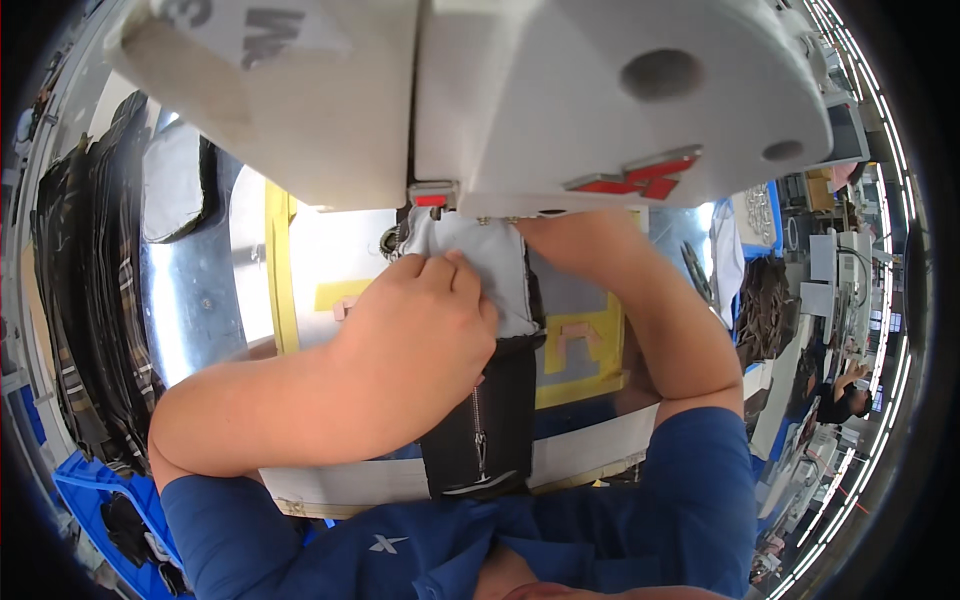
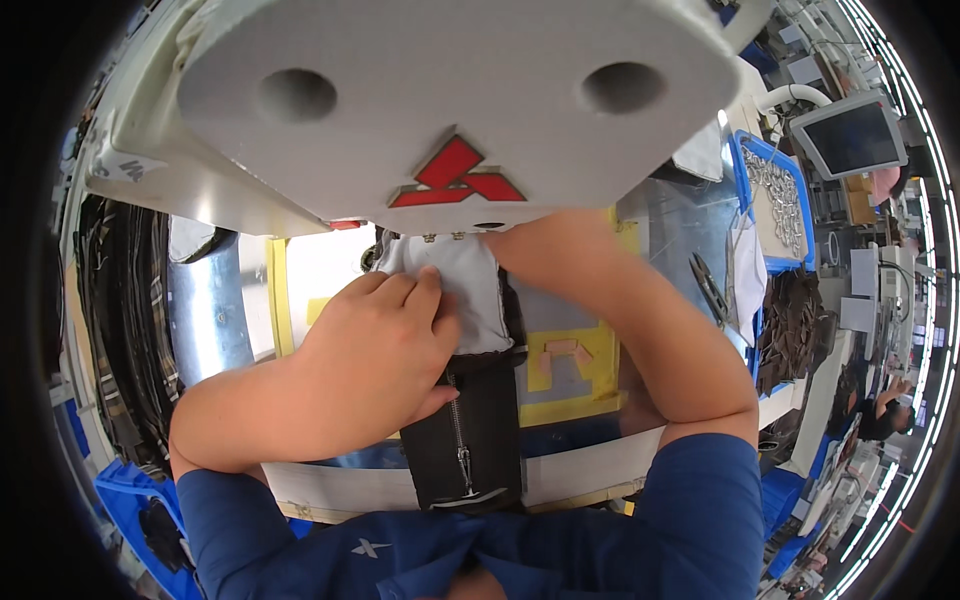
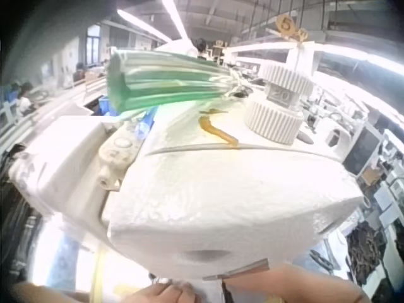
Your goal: The person operates an industrial sewing machine to attach zippers to black fabric pouches. They align the zipper tape with the fabric edge, guide the material under the presser foot, and sew along the zipper line. The person handles multiple pouches sequentially, adjusting the fabric and zipper position for each stitch.
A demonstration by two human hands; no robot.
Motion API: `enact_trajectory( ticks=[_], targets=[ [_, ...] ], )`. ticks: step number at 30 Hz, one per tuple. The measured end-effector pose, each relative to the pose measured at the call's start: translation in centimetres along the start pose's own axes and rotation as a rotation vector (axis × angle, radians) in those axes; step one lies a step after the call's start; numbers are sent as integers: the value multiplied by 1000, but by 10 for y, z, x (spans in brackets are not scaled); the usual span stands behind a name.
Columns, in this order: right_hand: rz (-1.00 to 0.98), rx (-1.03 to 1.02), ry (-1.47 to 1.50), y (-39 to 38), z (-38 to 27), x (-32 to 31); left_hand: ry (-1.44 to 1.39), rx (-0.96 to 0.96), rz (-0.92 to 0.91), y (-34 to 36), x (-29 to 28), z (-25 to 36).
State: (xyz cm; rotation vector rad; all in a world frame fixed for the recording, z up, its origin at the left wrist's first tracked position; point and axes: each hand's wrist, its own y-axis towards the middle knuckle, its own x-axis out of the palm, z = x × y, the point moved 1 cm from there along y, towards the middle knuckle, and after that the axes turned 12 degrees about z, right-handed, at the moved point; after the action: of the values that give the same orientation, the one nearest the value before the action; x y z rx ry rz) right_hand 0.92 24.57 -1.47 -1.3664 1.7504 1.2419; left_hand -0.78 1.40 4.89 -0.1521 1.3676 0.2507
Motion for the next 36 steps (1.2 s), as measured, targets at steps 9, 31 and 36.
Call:
enact_trajectory(
  ticks=[9,31,36],
  targets=[
    [44,-257,-69,6,20,-14,-69,50,75,7,6,1],
    [-27,95,139,8,15,-17,1,26,253,8,25,18],
    [-4,110,123,-11,29,-29,-48,30,350,16,35,36]
  ],
)
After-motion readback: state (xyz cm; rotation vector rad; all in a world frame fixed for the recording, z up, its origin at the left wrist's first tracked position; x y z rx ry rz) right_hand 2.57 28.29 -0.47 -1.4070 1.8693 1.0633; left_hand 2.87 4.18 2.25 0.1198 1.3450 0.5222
